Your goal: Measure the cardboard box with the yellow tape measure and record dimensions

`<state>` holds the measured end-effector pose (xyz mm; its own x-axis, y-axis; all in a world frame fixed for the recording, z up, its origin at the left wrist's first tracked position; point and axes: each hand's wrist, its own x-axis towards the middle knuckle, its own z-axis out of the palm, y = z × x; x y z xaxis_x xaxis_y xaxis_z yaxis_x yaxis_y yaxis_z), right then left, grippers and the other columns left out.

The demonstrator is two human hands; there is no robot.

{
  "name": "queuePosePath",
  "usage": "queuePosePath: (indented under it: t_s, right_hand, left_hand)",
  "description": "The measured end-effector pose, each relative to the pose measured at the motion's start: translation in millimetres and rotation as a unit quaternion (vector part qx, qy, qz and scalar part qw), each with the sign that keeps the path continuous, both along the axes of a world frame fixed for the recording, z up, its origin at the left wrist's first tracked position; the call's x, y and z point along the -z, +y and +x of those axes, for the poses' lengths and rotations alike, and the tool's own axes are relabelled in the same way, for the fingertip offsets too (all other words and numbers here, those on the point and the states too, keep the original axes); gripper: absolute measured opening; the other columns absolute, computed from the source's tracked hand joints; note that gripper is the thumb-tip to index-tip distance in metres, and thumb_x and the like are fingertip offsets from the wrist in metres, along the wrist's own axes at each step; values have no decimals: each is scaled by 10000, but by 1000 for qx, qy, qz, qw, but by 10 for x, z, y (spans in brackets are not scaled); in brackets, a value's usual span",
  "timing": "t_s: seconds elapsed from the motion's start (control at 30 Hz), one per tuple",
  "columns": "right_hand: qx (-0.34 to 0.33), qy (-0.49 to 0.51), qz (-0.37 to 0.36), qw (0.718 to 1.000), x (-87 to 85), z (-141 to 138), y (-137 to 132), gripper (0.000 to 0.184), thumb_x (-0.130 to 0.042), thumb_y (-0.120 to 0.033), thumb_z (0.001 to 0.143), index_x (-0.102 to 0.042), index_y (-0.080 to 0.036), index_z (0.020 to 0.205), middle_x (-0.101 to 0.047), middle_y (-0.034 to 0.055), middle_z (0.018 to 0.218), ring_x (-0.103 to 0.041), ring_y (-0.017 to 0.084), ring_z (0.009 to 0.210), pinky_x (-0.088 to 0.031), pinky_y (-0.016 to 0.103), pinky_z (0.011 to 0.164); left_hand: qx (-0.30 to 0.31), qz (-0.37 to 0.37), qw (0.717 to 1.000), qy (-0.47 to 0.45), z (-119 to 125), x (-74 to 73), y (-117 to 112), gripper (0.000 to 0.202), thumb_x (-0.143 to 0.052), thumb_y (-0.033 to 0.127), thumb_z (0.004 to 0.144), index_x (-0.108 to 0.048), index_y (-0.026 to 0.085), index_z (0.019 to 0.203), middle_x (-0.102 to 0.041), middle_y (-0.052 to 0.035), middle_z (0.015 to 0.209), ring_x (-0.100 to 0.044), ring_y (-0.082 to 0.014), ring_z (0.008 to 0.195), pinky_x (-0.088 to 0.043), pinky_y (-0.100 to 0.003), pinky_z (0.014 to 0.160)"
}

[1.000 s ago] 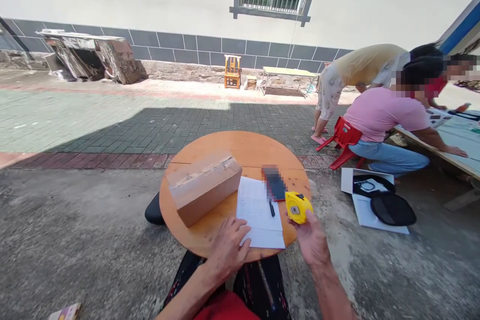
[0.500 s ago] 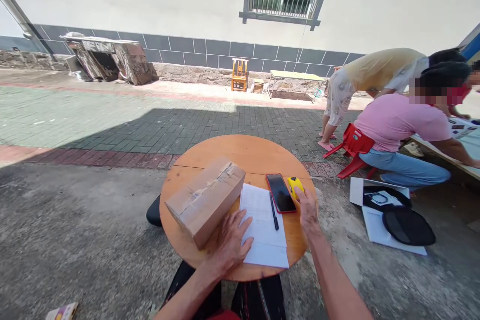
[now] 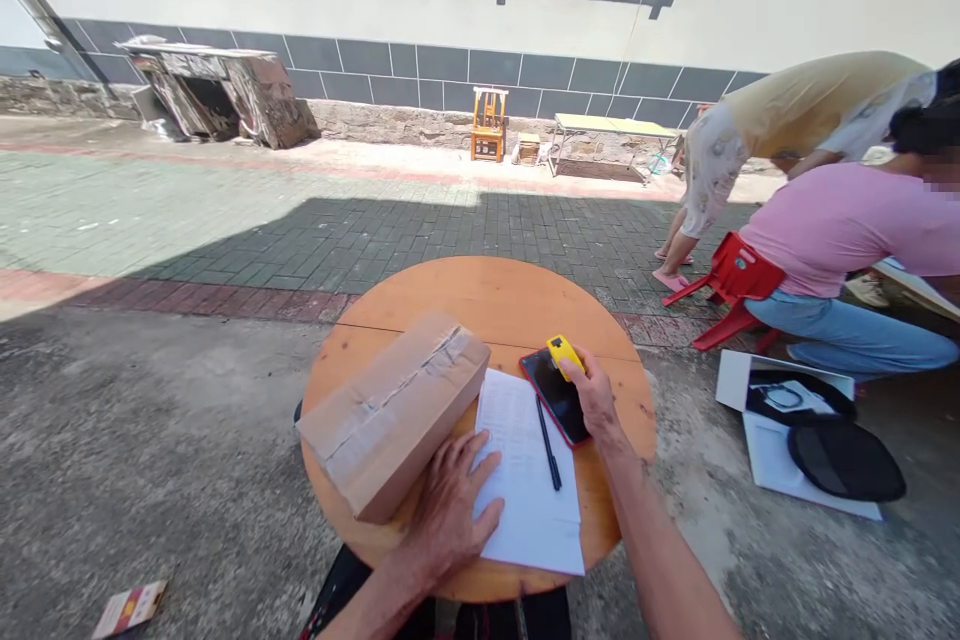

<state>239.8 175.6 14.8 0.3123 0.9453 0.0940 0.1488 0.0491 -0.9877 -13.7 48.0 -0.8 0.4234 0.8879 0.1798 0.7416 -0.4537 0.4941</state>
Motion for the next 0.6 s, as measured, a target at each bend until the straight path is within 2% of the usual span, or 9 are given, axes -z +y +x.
queuePosePath:
  t_s: [0.2,0.33,0.47,0.6]
  right_hand:
    - [-7,15,5,1000,-9,-164,27,546,-728,-492,702,-686,-170,1142,-737,73,1089,-650,257,1011,-491,379,915]
    - [14,37,11,999,-145,-137,-40,545,-732,-483,707,-680,-173,1153,-726,72,1099,-634,256,1019,-478,376,922]
    - [5,83,10,996,-358,-94,-349,494,-686,-507,754,-694,-179,1123,-731,65,1014,-642,243,931,-518,353,822]
    - [-11,156,-4,988,-419,-219,-811,422,-652,-512,781,-712,-202,1061,-733,71,1031,-663,268,954,-566,361,732]
  left_hand:
    - [-2,-4,1000,1,-7,-11,-1,497,-644,246,768,-611,233,1264,-501,-93,1462,-440,-318,1306,-367,-533,1095]
    - [3,-16,1000,-3,-12,-31,8,507,-650,239,765,-611,226,1270,-494,-98,1471,-437,-320,1317,-365,-548,1103]
    - [1,-43,999,-25,-30,-63,-13,499,-630,238,788,-604,171,1282,-471,-140,1486,-415,-324,1355,-363,-559,1122]
    - [1,-62,996,-66,-80,-106,-107,501,-605,237,817,-584,142,1308,-454,-156,1499,-393,-307,1391,-354,-533,1151]
